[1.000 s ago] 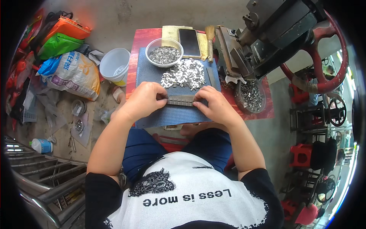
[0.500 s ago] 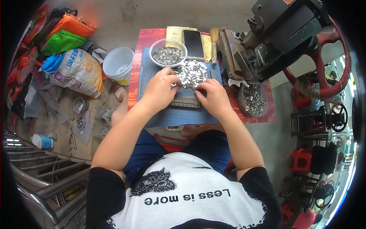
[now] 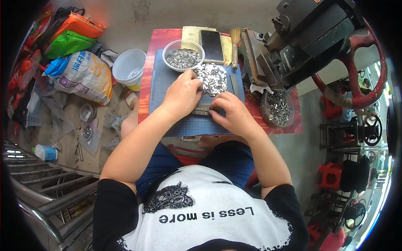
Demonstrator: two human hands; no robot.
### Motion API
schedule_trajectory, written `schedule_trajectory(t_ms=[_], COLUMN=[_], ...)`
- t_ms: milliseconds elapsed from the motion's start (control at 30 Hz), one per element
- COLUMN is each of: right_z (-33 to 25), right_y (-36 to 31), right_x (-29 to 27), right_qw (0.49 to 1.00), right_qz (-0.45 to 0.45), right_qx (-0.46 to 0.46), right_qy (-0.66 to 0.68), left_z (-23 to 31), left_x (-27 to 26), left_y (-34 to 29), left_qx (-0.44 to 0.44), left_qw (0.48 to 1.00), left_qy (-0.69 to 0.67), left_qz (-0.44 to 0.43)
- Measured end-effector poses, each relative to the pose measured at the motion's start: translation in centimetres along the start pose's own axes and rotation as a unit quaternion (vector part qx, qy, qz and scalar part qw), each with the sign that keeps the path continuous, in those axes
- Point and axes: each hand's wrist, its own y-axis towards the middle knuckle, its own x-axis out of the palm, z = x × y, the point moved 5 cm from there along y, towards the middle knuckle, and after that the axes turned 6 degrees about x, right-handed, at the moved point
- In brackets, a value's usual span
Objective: Manually placing small metal components into a jig and using a manual press to assemble them.
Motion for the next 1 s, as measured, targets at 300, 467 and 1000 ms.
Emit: schedule_trajectory(t_ms=[300, 467, 1000], right_z=[0.6, 1.6, 1.6], right_y=[0.8, 2.3, 2.4], right_x=[-0.8, -0.2, 0.0], right_qw=[0.994, 0.990, 0.991], right_qz=[0.095, 0.110, 0.102], right_qx=[0.039, 0.048, 0.033], right_qy=[-0.021, -0.080, -0.080], left_z=[0.1, -0.5, -0.6], left_x=[-0.3, -1.0, -2.5], left_y=[-1.0, -1.0, -2.0], left_qx=[0.019, -0.026, -0.030], left_qw=[0.996, 0.996, 0.999], left_qy=[-0.026, -0.073, -0.008], left_qz=[-0.087, -0.042, 0.005])
